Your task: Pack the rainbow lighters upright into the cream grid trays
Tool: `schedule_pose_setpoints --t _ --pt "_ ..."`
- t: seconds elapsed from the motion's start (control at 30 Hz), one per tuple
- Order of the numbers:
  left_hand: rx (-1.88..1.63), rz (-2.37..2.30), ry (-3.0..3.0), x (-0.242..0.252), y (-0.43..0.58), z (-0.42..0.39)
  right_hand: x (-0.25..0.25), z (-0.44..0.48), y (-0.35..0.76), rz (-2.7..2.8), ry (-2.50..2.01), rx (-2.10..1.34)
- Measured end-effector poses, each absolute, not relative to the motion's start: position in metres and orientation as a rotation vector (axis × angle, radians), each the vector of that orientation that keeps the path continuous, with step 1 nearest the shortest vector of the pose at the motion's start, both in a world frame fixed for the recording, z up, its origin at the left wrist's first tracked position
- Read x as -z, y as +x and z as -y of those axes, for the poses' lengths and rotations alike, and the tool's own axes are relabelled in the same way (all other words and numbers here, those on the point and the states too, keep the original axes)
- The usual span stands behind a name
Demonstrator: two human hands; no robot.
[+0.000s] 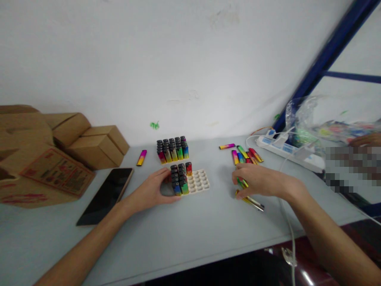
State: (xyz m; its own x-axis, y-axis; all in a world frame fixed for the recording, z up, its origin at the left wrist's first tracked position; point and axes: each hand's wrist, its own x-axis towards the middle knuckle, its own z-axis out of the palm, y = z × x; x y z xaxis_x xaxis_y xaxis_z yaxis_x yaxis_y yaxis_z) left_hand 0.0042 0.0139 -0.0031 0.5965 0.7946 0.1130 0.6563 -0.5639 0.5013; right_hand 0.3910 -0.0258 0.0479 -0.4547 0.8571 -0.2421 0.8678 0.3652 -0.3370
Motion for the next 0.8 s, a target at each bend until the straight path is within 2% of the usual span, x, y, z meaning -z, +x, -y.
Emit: schedule_pose_setpoints --t 0.13,0.27,0.57,0.7,0.8 --pt "-0.462 -1.153 2.427 0.003 0.005 -0.013 -0.04 0.031 0.387 -2.56 1.628 0.682" --pt "-0.46 -1.14 2.436 0.003 0.004 -0.013 -0.043 0.018 0.383 -2.805 1.409 0.911" --pt "-0.475 -1.182 2.45 0.001 0.005 -0.011 -0.035 -0.019 0.363 -2.826 1.62 2.11" --pt "-0.499 -1.17 2.432 0.002 0.005 -0.012 -0.028 -0.015 0.36 -2.535 1.825 2.585" --pt "-0.484 -1.169 2.417 0.002 0.005 -0.012 -0.026 -0.012 0.359 -2.282 1.816 2.859"
